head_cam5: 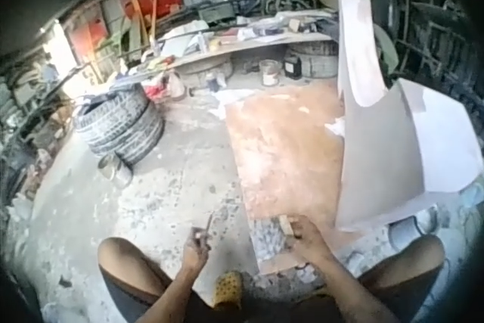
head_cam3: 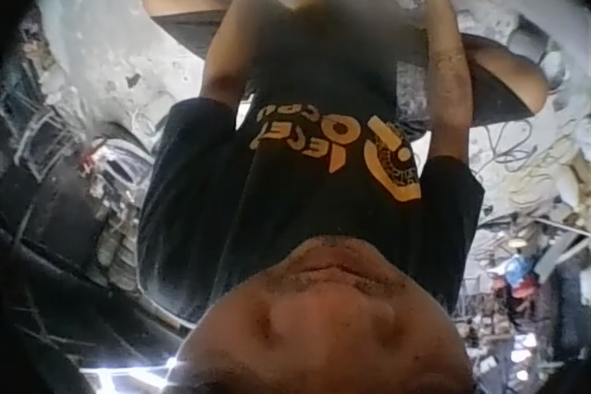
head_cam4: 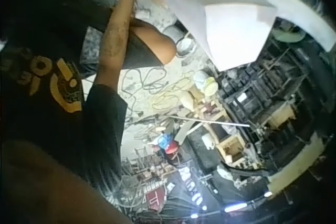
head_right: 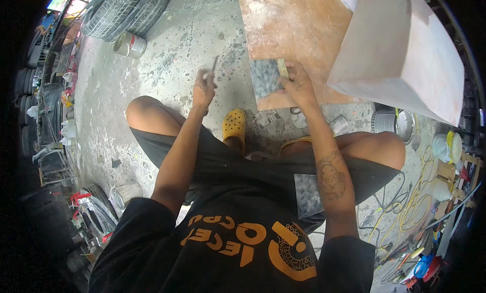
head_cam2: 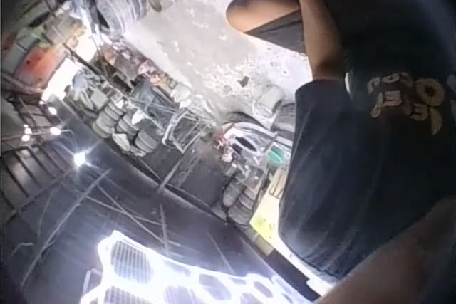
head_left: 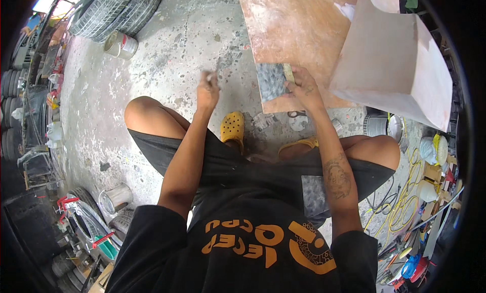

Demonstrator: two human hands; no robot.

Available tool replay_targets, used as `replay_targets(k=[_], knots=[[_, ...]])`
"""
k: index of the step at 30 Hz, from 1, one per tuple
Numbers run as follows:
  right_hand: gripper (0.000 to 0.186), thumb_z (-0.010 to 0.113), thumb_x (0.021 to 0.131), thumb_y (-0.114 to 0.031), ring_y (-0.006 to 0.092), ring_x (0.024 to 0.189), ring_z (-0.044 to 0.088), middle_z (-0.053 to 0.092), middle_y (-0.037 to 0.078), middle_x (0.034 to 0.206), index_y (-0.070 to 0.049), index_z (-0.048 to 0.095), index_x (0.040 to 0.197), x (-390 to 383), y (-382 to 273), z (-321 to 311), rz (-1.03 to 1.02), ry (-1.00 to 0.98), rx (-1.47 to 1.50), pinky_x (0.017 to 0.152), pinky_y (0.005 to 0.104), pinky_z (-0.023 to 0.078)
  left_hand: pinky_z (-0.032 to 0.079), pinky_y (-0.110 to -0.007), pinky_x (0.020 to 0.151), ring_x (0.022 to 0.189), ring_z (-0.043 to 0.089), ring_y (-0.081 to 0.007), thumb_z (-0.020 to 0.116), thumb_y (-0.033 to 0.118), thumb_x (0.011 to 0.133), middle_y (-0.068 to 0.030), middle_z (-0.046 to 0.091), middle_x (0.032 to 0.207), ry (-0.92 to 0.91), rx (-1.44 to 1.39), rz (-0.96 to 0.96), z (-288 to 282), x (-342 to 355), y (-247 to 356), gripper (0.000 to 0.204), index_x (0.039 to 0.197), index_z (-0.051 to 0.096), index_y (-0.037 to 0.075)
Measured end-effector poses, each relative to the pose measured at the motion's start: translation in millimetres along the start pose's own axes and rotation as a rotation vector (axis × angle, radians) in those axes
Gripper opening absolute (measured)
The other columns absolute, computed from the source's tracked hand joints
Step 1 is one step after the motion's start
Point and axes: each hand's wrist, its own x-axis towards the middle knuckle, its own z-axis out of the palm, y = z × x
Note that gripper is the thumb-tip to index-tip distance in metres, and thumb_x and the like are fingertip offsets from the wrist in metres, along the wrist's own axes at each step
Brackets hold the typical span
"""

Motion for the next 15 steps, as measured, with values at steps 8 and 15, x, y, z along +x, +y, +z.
replay_targets(k=[8, 15], knots=[[0.034, 0.058, 0.091, 0.010, 0.0241, 0.099, 0.066, 0.061, 0.017, 0.114, 0.003, 0.048, 0.123, 10, 11, -2, 0.102, 0.094, -0.076, 0.068, 0.0359, 0.066, 0.051, -0.042, 0.065, 0.069, 0.063, -0.0310, 0.064, 0.015, 0.095, -0.0176, 0.065, 0.076, -0.242, 0.060, 0.510, 17, -41, 76, 0.023, 0.117, 0.070, 0.010], [0.032, 0.058, 0.092, 0.007, 0.0188, 0.094, 0.067, 0.064, 0.013, 0.111, 0.002, 0.049, 0.123, 7, 2, 4, 0.093, 0.070, -0.066, 0.070, 0.0338, 0.064, 0.049, -0.040, 0.067, 0.072, 0.064, -0.0326, 0.065, 0.012, 0.096, -0.0217, 0.066, 0.082, -0.200, 0.156, 0.563, 24, -17, 55, 0.023, 0.117, 0.071, 0.006]])
